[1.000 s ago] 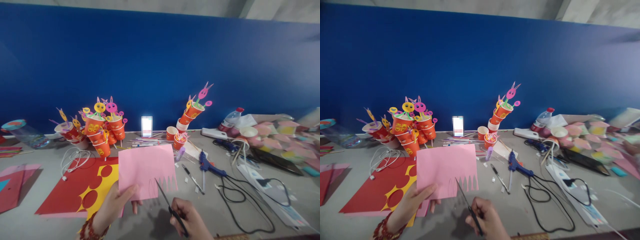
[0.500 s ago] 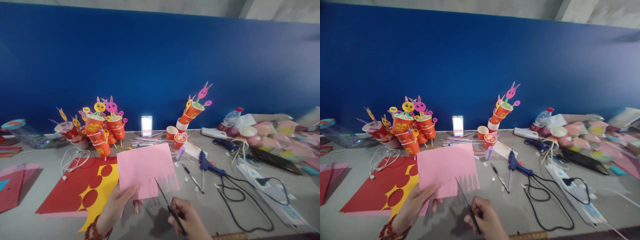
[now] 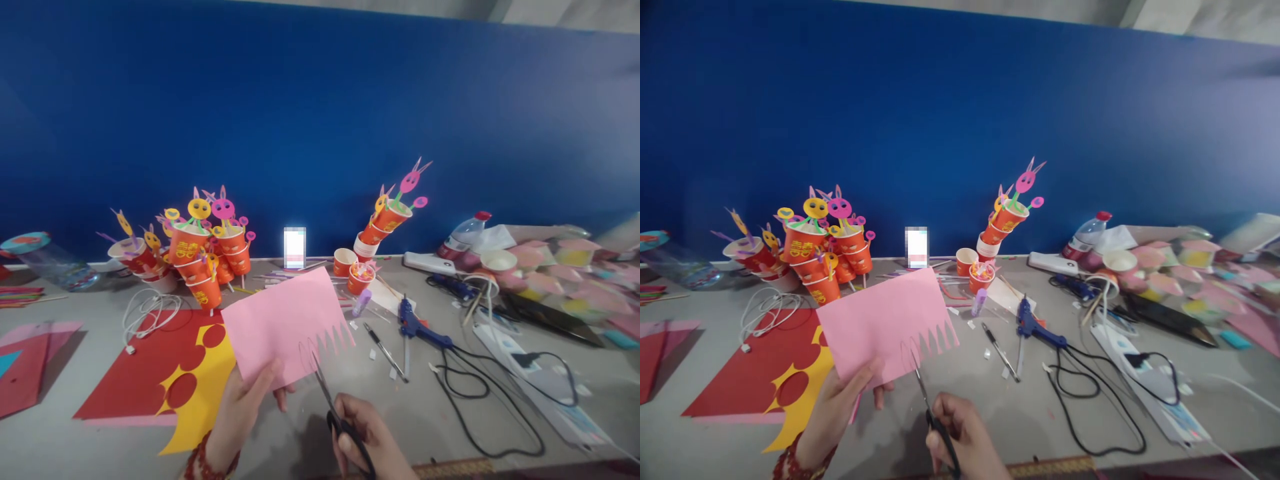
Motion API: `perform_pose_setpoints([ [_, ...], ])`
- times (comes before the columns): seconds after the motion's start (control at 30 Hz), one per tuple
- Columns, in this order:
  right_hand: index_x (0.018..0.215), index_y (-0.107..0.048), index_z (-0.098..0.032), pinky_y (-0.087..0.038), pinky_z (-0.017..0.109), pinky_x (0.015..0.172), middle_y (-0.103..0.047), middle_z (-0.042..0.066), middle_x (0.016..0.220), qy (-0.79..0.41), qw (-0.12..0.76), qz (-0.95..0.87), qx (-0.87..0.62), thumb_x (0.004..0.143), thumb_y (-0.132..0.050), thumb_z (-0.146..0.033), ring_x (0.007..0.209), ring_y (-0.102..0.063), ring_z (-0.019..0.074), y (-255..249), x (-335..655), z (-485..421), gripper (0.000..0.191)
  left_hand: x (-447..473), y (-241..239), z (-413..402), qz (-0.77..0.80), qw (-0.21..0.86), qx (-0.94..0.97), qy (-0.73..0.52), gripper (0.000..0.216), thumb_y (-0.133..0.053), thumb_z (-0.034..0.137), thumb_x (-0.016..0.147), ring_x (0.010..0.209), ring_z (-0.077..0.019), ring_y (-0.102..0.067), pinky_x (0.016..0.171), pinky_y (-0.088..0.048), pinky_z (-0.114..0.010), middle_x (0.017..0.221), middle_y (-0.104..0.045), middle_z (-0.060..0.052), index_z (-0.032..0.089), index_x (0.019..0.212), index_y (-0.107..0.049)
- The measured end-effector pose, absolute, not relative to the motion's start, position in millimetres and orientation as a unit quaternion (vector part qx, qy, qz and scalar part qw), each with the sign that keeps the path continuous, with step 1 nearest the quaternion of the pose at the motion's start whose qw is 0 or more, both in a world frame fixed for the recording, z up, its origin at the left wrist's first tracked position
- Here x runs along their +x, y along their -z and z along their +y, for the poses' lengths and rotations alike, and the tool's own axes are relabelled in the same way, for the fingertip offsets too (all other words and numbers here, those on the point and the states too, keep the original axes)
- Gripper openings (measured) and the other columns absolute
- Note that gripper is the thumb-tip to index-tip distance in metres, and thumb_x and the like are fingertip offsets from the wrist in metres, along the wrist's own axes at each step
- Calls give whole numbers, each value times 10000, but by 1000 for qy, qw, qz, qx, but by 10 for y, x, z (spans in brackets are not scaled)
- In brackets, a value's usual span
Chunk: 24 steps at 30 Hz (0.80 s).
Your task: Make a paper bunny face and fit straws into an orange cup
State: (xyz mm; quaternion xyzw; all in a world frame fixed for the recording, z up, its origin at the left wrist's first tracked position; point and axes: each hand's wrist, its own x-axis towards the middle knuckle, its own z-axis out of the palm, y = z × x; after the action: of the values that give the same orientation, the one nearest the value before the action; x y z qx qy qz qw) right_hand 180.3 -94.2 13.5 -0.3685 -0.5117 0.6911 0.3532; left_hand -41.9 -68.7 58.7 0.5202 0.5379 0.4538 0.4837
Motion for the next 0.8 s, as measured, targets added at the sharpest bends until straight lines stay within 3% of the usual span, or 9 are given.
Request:
perform_pose_setpoints([
  [0.57,696,-386,-219,-327,157,398,-420,-96,513,-696,352,-491,-387,621,-696,-791,386,-414,50,-119,1773,-897,655,-402,-641,-696,529,484,533,-449,451,-518,416,942,614,-190,-676,728,-528,-257,531,-689,-35,191,586,-681],
  [0.8,699,-393,-221,-308,160,384,-422,-98,510,-699,351,-485,-391,601,-706,-795,373,-415,52,-110,1787,-921,661,-407,-677,-683,535,474,552,-430,477,-502,409,950,626,-190,-690,781,-530,-260,524,-694,-42,181,576,-690],
])
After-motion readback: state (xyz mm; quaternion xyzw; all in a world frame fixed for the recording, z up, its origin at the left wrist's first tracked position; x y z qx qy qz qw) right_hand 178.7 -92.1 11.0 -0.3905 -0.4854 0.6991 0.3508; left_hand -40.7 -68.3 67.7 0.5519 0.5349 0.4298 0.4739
